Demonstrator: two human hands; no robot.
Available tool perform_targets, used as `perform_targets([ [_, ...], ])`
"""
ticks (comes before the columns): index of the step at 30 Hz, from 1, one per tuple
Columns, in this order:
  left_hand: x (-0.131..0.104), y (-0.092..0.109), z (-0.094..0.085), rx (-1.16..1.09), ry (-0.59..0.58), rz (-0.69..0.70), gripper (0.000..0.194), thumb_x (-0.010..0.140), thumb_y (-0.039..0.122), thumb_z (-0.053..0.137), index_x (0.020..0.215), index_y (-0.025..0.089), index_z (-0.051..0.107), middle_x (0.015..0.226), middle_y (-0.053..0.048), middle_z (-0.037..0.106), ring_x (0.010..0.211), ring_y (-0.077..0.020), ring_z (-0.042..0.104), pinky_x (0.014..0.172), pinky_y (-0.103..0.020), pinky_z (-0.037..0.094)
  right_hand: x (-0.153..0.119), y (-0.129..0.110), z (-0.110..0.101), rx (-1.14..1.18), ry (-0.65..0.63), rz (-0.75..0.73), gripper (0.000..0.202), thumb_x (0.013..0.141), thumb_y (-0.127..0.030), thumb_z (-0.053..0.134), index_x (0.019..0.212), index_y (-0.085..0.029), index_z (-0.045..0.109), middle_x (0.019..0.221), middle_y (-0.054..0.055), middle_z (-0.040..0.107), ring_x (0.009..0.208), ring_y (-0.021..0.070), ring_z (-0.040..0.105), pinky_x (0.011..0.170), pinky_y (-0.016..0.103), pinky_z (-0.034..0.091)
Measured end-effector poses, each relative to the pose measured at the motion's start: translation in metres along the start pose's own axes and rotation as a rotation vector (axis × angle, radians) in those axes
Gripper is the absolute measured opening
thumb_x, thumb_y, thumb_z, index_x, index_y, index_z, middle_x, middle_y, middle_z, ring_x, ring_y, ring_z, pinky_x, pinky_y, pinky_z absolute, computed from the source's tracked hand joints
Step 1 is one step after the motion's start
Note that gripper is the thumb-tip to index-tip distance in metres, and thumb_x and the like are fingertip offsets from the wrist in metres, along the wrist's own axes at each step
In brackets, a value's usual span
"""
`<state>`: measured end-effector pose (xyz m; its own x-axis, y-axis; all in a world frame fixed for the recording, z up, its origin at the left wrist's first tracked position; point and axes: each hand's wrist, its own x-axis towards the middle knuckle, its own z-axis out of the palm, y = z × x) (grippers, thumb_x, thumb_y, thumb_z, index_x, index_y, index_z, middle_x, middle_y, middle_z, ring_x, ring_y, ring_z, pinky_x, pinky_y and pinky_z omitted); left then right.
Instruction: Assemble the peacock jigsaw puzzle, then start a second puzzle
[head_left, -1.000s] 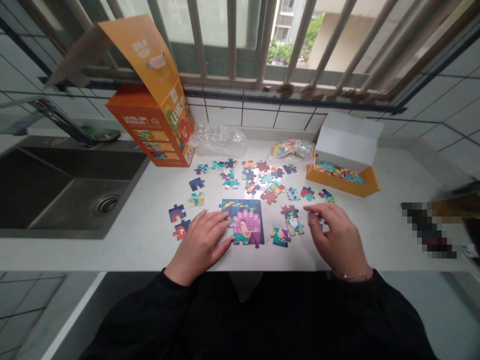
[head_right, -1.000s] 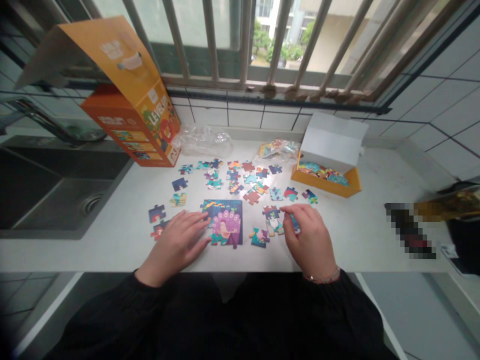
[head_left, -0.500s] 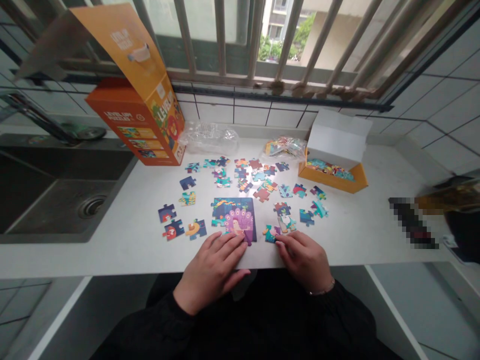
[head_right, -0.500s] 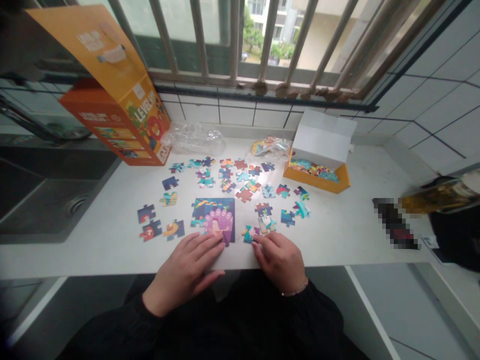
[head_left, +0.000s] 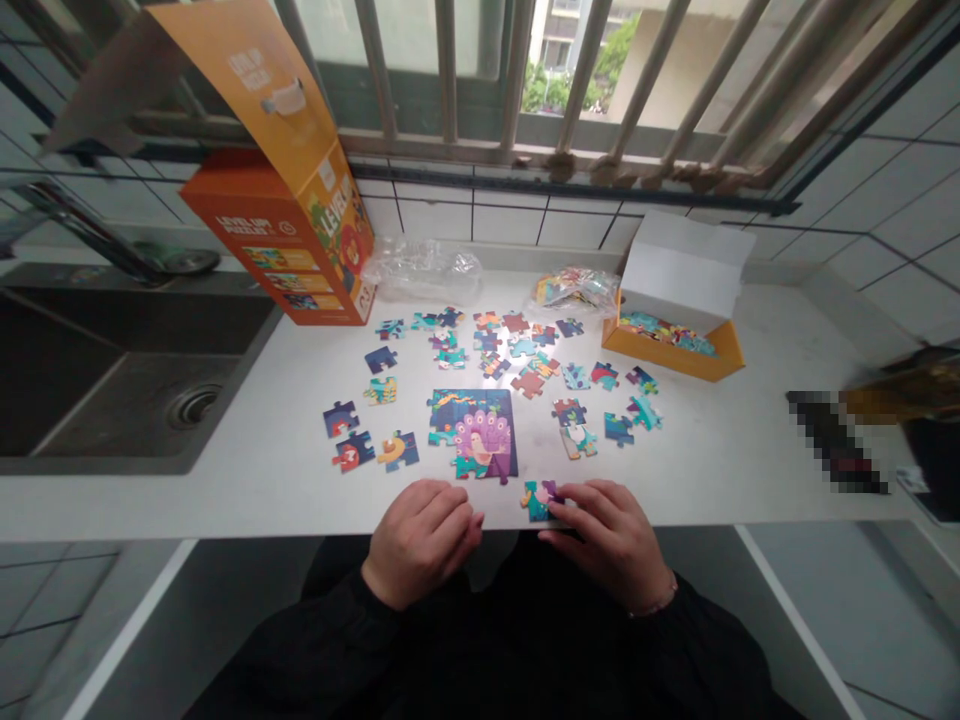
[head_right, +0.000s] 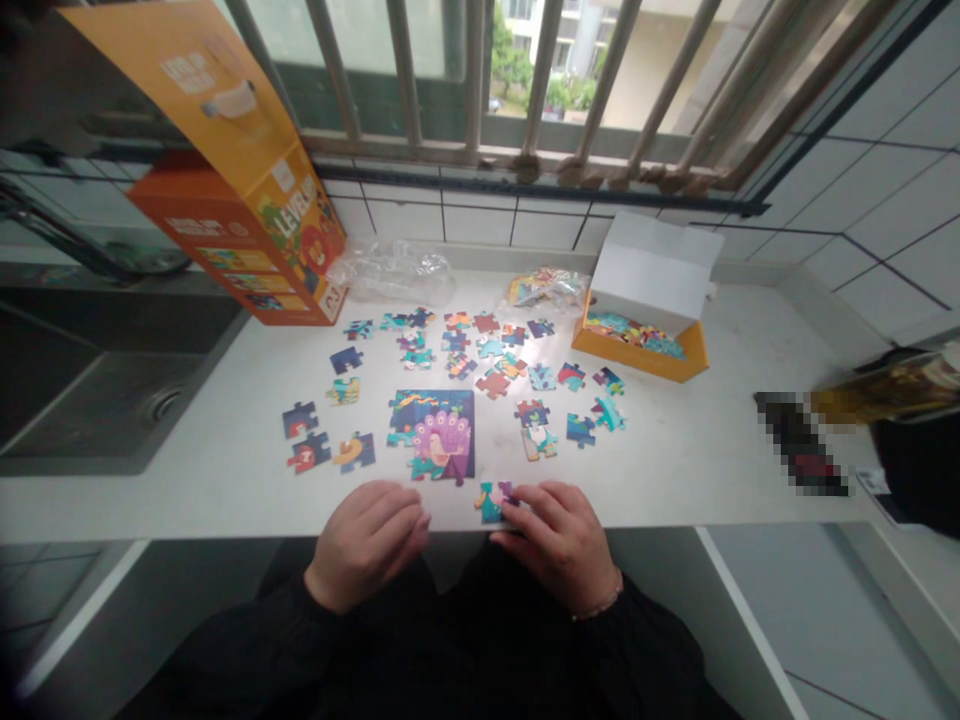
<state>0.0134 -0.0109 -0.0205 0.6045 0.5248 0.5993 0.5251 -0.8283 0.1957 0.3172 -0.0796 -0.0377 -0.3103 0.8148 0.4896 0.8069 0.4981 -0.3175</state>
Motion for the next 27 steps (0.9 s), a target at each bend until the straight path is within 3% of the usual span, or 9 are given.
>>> perform_targets([
  [6, 0.004, 0.002, 0.008, 0.138, -0.003, -0.23, 0.005, 0.1, 0.02, 0.068, 0.104, 0.02, 0.071, 0.106, -0.01, 0.078, 0.101, -0.0275, 0.071, 0.09, -0.044, 0.056, -0.006, -0.006, 0.004, 0.01, 0.036, -0.052, 0.028, 0.098, -0.022, 0.081, 0.125, -0.03, 0.076, 0.119, 0.004, 0.083, 0.099, 0.0236, 0.071, 0.088, 0.043, 0.058],
  [14, 0.006, 0.001, 0.013, 0.146, -0.021, -0.247, 0.021, 0.099, 0.02, 0.069, 0.12, 0.019, 0.072, 0.126, -0.01, 0.079, 0.115, -0.0308, 0.072, 0.102, -0.048, 0.055, -0.003, -0.006, 0.005, 0.026, 0.035, -0.052, 0.027, 0.096, -0.023, 0.084, 0.122, -0.029, 0.077, 0.115, 0.003, 0.081, 0.098, 0.0223, 0.067, 0.087, 0.04, 0.053],
  [20, 0.007, 0.003, 0.009, 0.146, -0.044, -0.224, 0.02, 0.1, 0.021, 0.069, 0.119, 0.019, 0.072, 0.128, -0.012, 0.079, 0.114, -0.0302, 0.072, 0.1, -0.047, 0.054, 0.003, -0.01, 0.008, 0.033, 0.05, -0.011, 0.025, 0.095, -0.029, 0.086, 0.119, -0.029, 0.078, 0.109, 0.003, 0.081, 0.094, 0.0219, 0.067, 0.084, 0.04, 0.052],
  [27, 0.012, 0.004, 0.006, 0.15, -0.161, -0.152, 0.038, 0.106, 0.034, 0.066, 0.142, 0.022, 0.068, 0.152, -0.01, 0.07, 0.136, -0.0317, 0.067, 0.119, -0.054, 0.042, 0.007, -0.015, 0.01, -0.004, 0.013, 0.04, 0.03, 0.099, -0.036, 0.083, 0.127, -0.028, 0.076, 0.108, 0.005, 0.079, 0.094, 0.0231, 0.067, 0.082, 0.041, 0.05],
])
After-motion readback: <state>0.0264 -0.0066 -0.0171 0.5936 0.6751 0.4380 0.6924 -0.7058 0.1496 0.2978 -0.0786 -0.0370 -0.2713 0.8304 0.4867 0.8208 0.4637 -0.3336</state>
